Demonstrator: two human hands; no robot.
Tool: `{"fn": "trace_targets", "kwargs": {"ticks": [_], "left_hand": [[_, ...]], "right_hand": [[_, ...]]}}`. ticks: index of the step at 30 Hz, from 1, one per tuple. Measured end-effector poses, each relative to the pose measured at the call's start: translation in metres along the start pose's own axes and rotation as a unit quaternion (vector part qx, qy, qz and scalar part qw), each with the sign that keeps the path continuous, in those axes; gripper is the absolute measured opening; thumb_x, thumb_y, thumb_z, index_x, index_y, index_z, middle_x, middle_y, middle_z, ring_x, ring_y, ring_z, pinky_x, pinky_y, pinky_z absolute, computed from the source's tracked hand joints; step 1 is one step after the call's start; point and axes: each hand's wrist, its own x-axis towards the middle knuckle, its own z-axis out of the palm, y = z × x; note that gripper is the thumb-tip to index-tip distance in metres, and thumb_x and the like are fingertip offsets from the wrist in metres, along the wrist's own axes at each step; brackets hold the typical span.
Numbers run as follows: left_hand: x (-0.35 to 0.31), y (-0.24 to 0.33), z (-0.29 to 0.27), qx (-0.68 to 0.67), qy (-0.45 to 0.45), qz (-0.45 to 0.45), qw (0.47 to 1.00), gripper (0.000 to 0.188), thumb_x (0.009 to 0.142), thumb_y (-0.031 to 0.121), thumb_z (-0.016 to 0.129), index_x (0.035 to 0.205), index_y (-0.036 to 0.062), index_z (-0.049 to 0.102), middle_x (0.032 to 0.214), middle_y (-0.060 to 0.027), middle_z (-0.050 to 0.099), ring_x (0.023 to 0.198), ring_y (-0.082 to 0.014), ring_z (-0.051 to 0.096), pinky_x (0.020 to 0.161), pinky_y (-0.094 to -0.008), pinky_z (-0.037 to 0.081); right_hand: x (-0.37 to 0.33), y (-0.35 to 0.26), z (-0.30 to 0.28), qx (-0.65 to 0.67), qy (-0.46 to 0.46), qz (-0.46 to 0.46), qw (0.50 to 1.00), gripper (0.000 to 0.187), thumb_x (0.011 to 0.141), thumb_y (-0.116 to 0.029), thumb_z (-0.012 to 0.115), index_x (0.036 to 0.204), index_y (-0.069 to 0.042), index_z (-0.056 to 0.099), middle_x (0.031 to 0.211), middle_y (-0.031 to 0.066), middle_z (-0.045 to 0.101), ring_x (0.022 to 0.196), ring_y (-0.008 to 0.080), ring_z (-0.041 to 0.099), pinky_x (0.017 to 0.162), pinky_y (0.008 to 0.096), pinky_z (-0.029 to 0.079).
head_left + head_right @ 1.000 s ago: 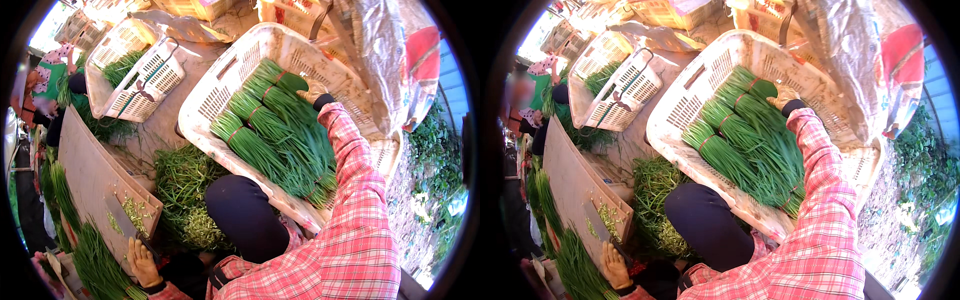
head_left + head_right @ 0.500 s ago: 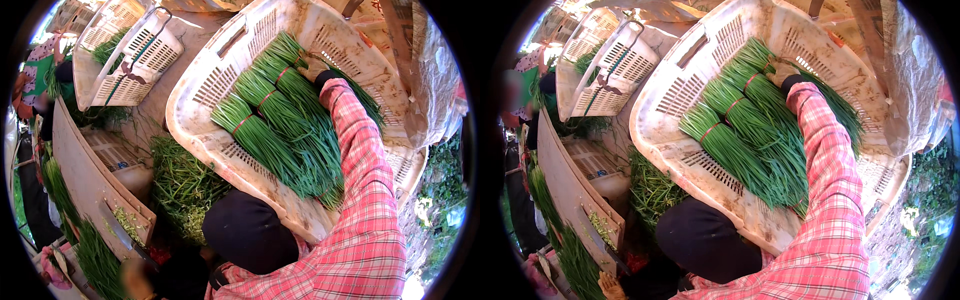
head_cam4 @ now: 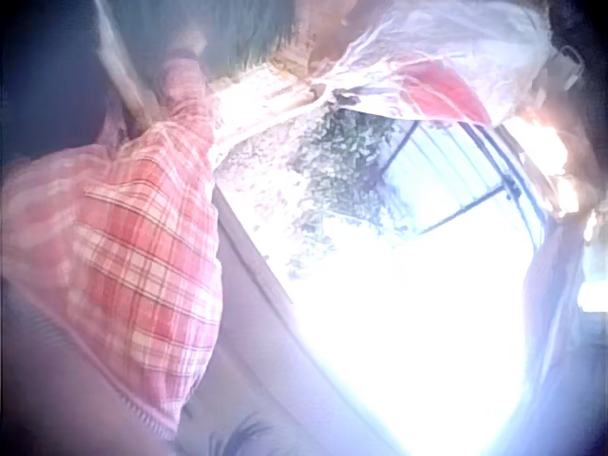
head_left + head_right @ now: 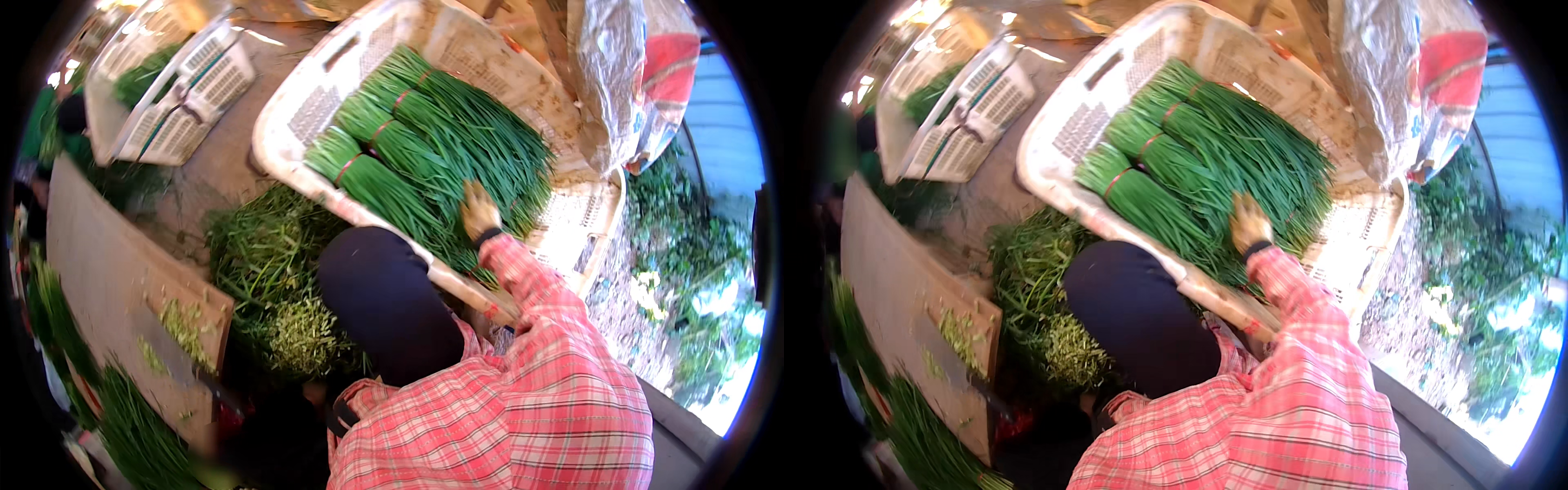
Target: The person trims the root ends of chive bundles using a cleaver on a wooden board, then secures the bundles with rubber bands and places them into plastic crates.
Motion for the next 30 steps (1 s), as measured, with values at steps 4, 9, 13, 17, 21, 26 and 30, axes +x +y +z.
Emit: {"fn": "trace_targets", "kwargs": {"ticks": [4,9,13,17,21,26,30], "left_hand": [[-0.027,-0.059,-0.139,-0.138,-0.005,-0.019,0.990,0.037,0.092,0.031,0.040,0.113,0.0073,0.058,0.116,-0.0197,0.057,0.093,-0.0282,0.055,0.076,-0.0418,0.046],[-0.102,-0.167,-0.280,-0.272,0.027,0.064,0.960,0.036,0.091,0.032,0.039,0.108,0.0089,0.060,0.113,-0.0216,0.057,0.086,-0.0275,0.055,0.069,-0.0424,0.046],[-0.167,-0.210,-0.318,-0.323,0.324,0.070,0.887,0.027,0.090,0.017,0.047,0.111,0.0051,0.060,0.109,-0.0188,0.058,0.083,-0.0231,0.056,0.067,-0.0376,0.048],[-0.178,-0.203,-0.307,-0.146,0.566,0.106,0.804,0.030,0.087,0.002,0.057,0.118,0.0028,0.058,0.107,-0.0136,0.058,0.085,-0.0199,0.057,0.072,-0.0340,0.049],[-0.181,-0.103,-0.283,0.148,0.609,0.245,0.740,0.035,0.086,0.004,0.060,0.121,0.0026,0.058,0.100,-0.0086,0.062,0.092,-0.0179,0.059,0.085,-0.0322,0.048],[-0.145,-0.012,-0.291,0.445,0.453,0.386,0.669,0.034,0.075,0.010,0.065,0.109,0.0110,0.066,0.093,-0.0105,0.065,0.089,-0.0290,0.059,0.079,-0.0387,0.048],[-0.065,0.005,-0.266,0.121,0.172,0.145,0.967,0.033,0.083,0.028,0.064,0.096,-0.0023,0.065,0.084,-0.0089,0.067,0.072,-0.0207,0.063,0.064,-0.0348,0.050]], "right_hand": [[-0.075,0.042,-0.014,0.036,-0.063,-0.013,0.997,0.054,0.088,-0.016,0.052,0.137,-0.003,0.034,0.131,0.0233,0.044,0.117,0.0368,0.046,0.098,0.0425,0.038],[-0.039,-0.011,-0.099,0.073,0.004,-0.123,0.990,0.046,0.090,-0.018,0.052,0.132,-0.003,0.041,0.122,0.0207,0.050,0.108,0.0320,0.050,0.091,0.0386,0.042],[-0.025,-0.145,-0.180,0.100,0.062,-0.233,0.965,0.040,0.091,-0.019,0.052,0.127,-0.002,0.047,0.115,0.0186,0.055,0.100,0.0282,0.054,0.086,0.0356,0.044],[-0.054,-0.261,-0.232,0.142,0.064,-0.309,0.938,0.035,0.093,-0.020,0.052,0.123,-0.002,0.053,0.107,0.0164,0.060,0.093,0.0244,0.057,0.080,0.0325,0.047],[-0.093,-0.339,-0.253,0.175,0.002,-0.332,0.927,0.032,0.094,-0.021,0.052,0.118,-0.001,0.059,0.100,0.0143,0.065,0.085,0.0206,0.061,0.074,0.0294,0.049],[-0.120,-0.387,-0.209,0.262,-0.110,-0.397,0.873,0.027,0.095,-0.019,0.054,0.106,0.002,0.067,0.083,0.0103,0.068,0.068,0.0164,0.061,0.059,0.0248,0.049],[-0.152,-0.399,-0.200,0.244,-0.151,-0.423,0.859,0.026,0.093,-0.019,0.058,0.105,0.003,0.066,0.088,0.0122,0.068,0.072,0.0177,0.063,0.060,0.0253,0.050]]}}
